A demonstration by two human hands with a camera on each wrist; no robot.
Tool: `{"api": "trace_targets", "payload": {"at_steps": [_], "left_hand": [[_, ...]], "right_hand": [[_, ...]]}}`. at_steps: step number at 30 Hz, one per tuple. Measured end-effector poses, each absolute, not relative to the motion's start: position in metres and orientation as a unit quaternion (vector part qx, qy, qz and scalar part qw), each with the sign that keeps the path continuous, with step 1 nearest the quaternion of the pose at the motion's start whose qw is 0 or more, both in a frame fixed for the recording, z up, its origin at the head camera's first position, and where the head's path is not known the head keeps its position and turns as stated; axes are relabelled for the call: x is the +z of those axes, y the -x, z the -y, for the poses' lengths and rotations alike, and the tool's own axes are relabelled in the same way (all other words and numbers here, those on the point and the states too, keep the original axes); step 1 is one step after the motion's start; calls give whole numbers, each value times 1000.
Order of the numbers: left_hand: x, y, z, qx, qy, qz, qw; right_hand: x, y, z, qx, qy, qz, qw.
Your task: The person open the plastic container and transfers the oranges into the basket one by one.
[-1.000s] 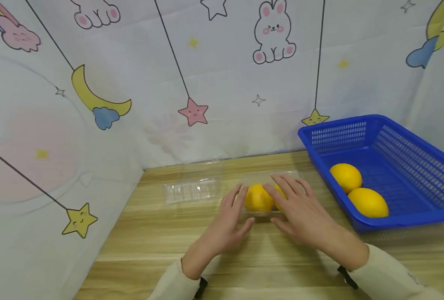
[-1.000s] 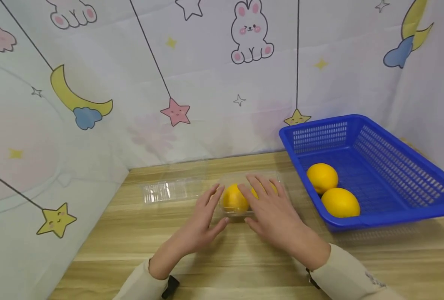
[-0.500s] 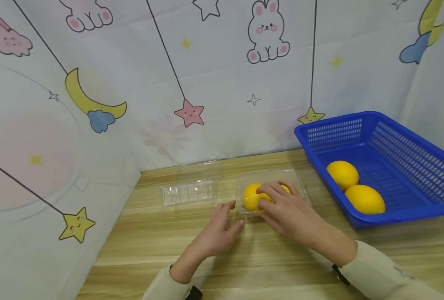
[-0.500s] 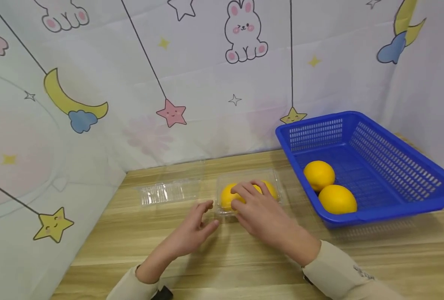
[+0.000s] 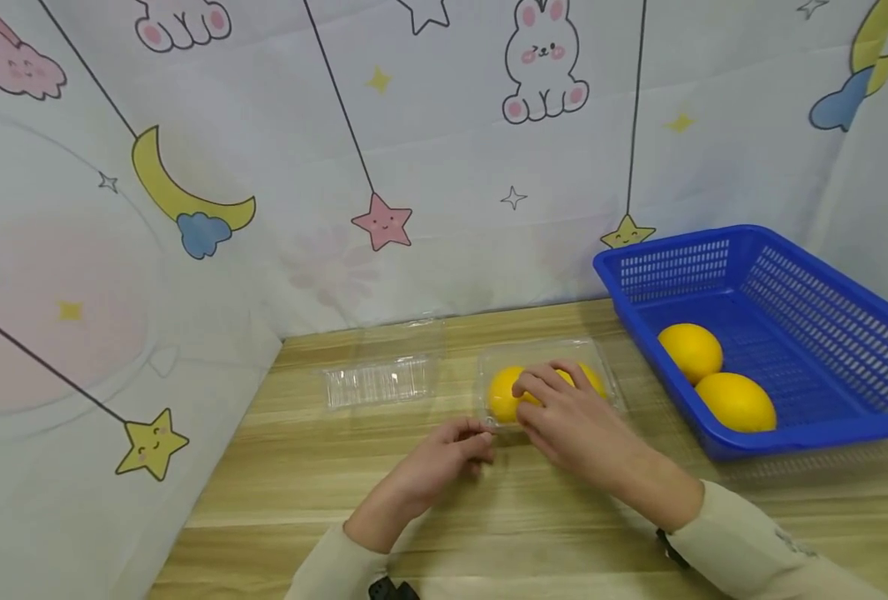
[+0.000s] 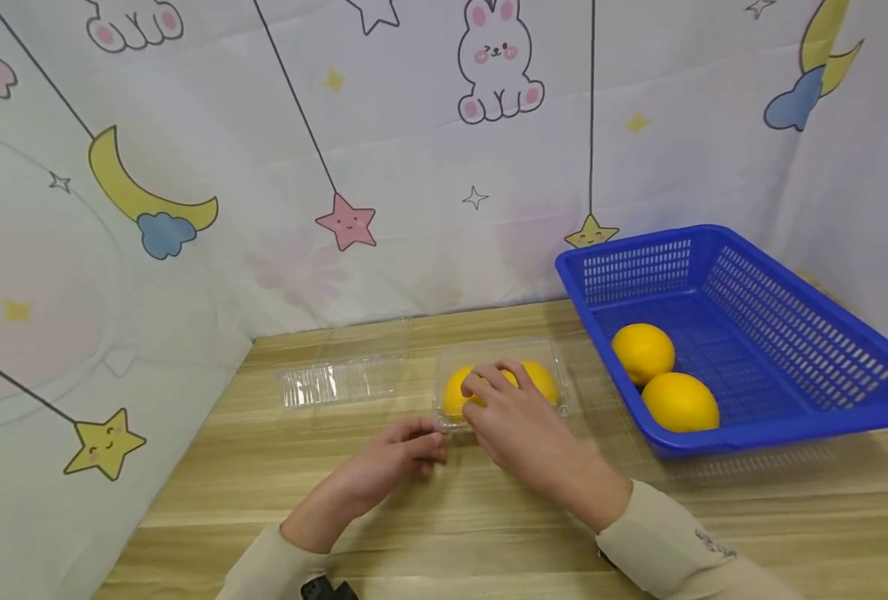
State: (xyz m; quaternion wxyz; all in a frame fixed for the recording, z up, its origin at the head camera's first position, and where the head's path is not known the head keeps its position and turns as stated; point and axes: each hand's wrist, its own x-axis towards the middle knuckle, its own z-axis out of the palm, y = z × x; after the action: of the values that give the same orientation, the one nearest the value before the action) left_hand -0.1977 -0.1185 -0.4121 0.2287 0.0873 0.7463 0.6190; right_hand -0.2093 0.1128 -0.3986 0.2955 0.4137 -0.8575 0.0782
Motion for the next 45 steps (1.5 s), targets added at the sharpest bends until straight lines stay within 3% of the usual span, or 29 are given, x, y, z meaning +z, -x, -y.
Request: {"api": "trace_targets", "payload": {"at_steps": [9,23,45], "left_hand": [[-412,202,117,639,-82,-732,223],[-412,195,108,644,-43,-745,170],[-411,195,105,637,-34,-750,173]], "right_hand": [[-398,210,-114,85,-411,857,300],[-402,213,-112,103,-410,855,302],[-397,210,-113,20,-403,859,315]]}}
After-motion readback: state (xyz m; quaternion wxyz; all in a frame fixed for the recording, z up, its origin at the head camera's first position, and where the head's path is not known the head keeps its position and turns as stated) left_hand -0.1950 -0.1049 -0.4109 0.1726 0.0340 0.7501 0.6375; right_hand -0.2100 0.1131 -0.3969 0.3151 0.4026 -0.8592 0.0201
